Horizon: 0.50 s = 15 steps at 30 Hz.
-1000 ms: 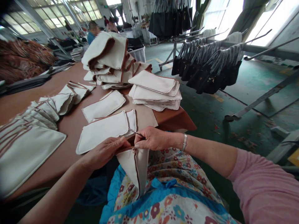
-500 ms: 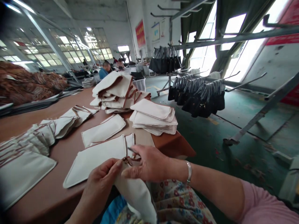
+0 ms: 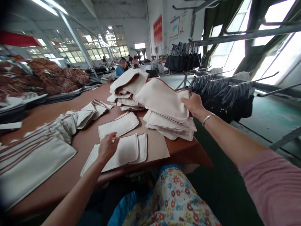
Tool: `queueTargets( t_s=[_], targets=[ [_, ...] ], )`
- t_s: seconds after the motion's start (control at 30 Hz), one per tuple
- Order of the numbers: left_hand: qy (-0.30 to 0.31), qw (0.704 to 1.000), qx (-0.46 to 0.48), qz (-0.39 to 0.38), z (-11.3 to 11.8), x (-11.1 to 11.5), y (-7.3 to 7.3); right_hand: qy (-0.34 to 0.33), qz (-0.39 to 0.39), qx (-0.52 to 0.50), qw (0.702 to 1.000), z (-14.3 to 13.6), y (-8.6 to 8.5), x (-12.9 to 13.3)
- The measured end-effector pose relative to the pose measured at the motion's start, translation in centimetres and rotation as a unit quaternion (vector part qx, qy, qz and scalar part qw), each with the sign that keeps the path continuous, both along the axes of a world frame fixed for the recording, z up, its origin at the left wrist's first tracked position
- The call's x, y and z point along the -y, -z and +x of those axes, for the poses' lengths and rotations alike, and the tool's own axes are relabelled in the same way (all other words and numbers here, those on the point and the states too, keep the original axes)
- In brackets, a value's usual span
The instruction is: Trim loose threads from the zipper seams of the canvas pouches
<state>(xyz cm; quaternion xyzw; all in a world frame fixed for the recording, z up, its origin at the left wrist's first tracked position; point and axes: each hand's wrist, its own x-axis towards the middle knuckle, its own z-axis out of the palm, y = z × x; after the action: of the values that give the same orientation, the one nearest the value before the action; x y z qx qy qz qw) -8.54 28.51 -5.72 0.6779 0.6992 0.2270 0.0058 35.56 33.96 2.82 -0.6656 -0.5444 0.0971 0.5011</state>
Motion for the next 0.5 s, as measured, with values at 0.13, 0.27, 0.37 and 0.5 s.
queueTargets(
  t_s=[0.13,0.27,0.37,0.5],
  targets=[
    [0.047,0.993,-0.055,-0.094,1.4,-3.0,4.3,0.081,-0.19,0.164,0.965,1.8,6.3,-0.3],
    [0.083,0.983,-0.09,-0.135,2.0,-5.5,5.1,0.112,-0.157,0.2,0.961,2.8,9.5,1.9],
    [0.087,0.981,-0.107,-0.139,1.9,-6.4,4.8,0.113,-0.054,0.207,0.97,1.1,9.3,4.8],
    [0.08,0.983,-0.119,-0.112,2.4,-5.4,4.6,-0.113,-0.029,0.08,0.99,-7.2,9.1,8.9]
  ],
)
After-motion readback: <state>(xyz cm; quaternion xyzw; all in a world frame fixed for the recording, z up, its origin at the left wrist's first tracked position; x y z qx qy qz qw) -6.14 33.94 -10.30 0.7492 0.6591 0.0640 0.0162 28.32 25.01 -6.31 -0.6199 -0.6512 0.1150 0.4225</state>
